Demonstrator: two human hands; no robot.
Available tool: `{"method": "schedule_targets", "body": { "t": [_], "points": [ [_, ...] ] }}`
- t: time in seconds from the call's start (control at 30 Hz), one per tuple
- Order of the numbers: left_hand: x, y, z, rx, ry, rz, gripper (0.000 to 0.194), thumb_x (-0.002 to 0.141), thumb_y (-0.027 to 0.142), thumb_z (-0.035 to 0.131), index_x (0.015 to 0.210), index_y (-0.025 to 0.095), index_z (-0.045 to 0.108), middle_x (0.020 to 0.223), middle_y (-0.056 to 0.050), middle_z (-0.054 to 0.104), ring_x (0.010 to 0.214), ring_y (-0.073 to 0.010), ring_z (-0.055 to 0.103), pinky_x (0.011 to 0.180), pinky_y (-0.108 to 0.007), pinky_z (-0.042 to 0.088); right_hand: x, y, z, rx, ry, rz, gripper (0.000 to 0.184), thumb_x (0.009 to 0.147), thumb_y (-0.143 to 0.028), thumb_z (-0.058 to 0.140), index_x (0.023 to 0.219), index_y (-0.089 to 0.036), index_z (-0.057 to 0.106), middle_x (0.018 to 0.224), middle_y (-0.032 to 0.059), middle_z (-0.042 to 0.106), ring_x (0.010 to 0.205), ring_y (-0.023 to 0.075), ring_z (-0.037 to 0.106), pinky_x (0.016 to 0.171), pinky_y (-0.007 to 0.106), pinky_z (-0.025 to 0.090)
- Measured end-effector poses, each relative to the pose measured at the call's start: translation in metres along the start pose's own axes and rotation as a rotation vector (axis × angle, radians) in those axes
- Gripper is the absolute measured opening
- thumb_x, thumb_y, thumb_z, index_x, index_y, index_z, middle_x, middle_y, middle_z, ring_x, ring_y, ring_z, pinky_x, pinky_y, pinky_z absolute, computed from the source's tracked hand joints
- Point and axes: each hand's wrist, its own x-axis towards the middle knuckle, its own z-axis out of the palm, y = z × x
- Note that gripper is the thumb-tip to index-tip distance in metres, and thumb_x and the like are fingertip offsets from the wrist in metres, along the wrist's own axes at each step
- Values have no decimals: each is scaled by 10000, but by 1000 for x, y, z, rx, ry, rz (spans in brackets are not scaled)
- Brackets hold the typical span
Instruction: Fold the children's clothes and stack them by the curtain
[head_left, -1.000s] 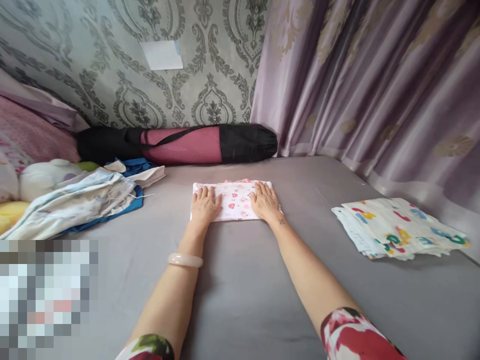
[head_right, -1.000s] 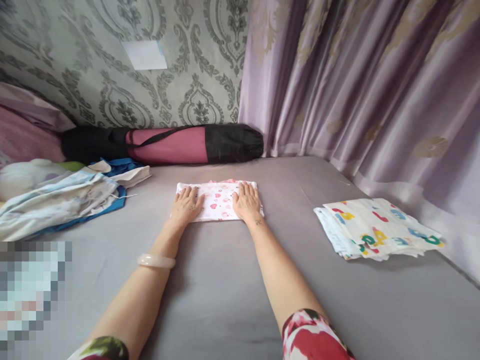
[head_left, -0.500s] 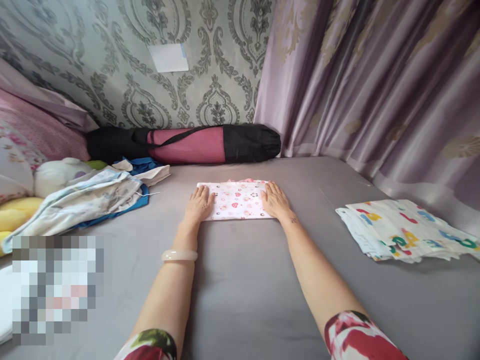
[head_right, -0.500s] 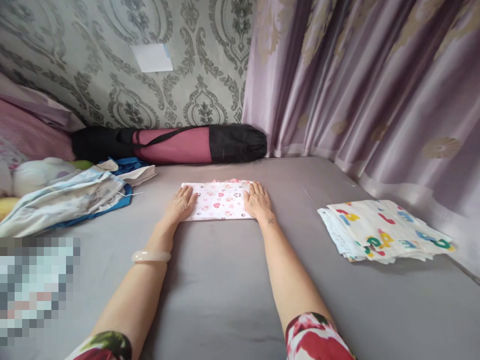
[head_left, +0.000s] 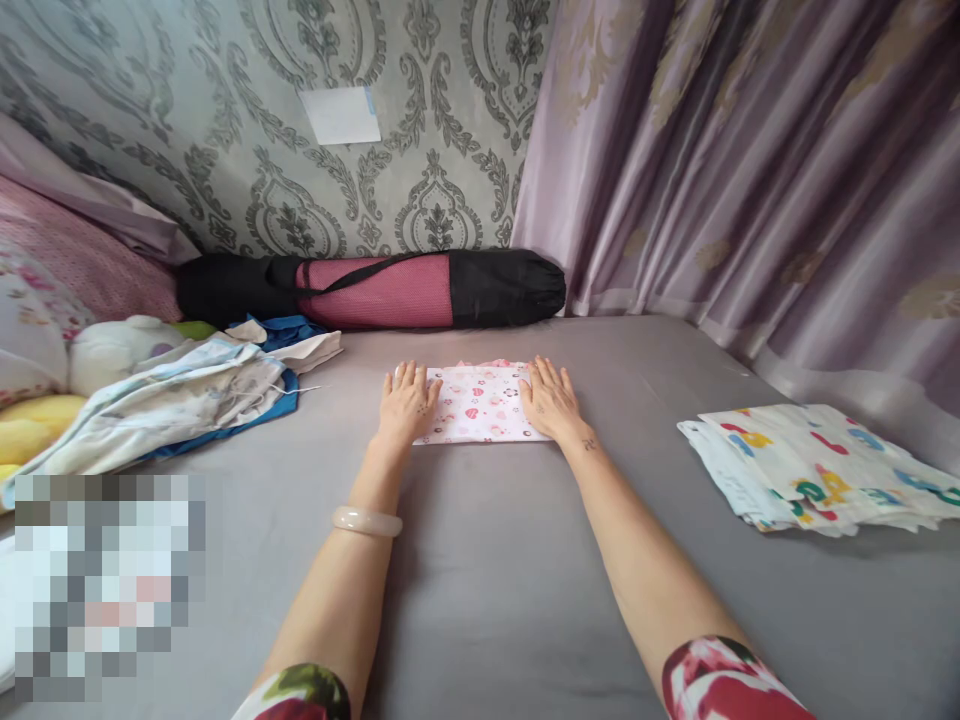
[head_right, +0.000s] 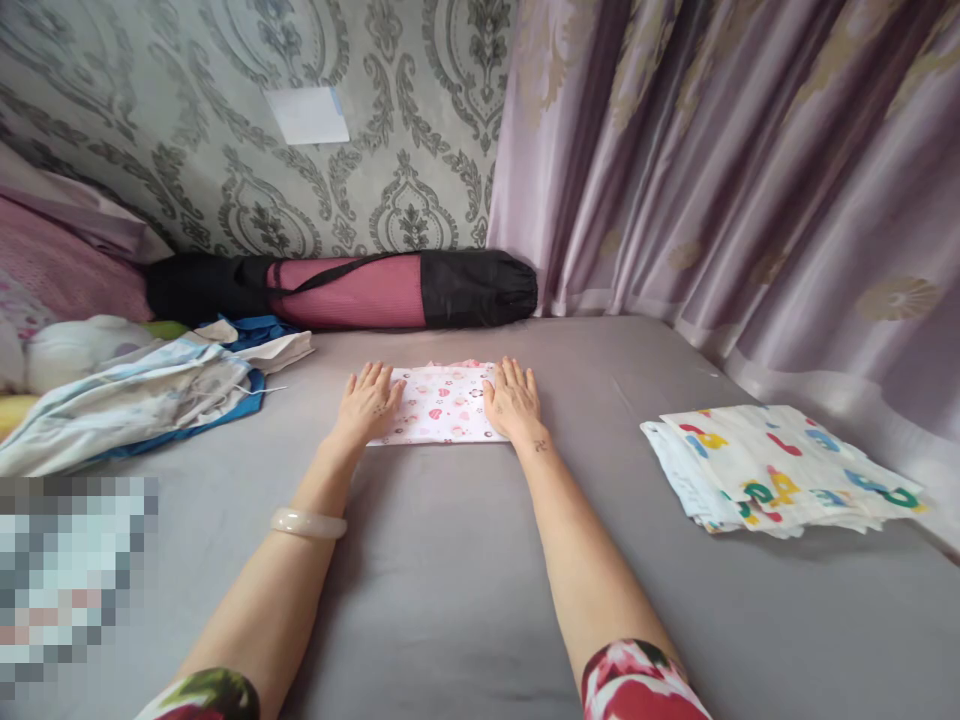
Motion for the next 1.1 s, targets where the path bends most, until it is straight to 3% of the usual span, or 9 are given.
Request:
{"method": "schedule_targets", "body": {
  "t": [0.27, 0.47, 0.77, 1.1],
  "points": [
    [-1, 2, 17, 1, -42, 28, 574, 987, 434, 245, 1440, 118, 399, 1523, -151, 375, 1430, -270, 294, 1161, -444, 237, 0, 0, 15, 8, -27, 13, 613, 992, -364, 188, 1488, -28, 317, 1561, 128, 299, 1453, 223, 221, 1187, 384, 152],
    [-1, 3, 13, -2, -78, 17, 581, 990, 430, 240, 1448, 101, 379, 1535, -151, 355, 1437, -269, 277, 1167, -445, 225, 0, 1, 14, 17, -29, 16, 608, 993, -359, 181, 1489, -36, 319, 1562, 116, 300, 1452, 224, 221, 1185, 391, 154],
    [1, 12, 11, 17, 16, 45, 594, 987, 451, 214, 1441, 114, 398, 1525, -159, 369, 1442, -275, 268, 1181, -474, 176, -1, -13, 5, 11, 13, -49, 599, 997, -364, 179, 1481, -53, 344, 1561, 130, 298, 1457, 231, 209, 1197, 417, 65],
    [-3, 14, 21, 28, -65, 50, 629, 984, 484, 197, 1466, 121, 374, 1556, -164, 303, 1445, -310, 246, 1171, -499, 183, -5, -19, 16, 37, -26, -64, 564, 998, -349, 211, 1483, -100, 354, 1569, 108, 290, 1458, 228, 202, 1186, 422, 132]
  ]
}}
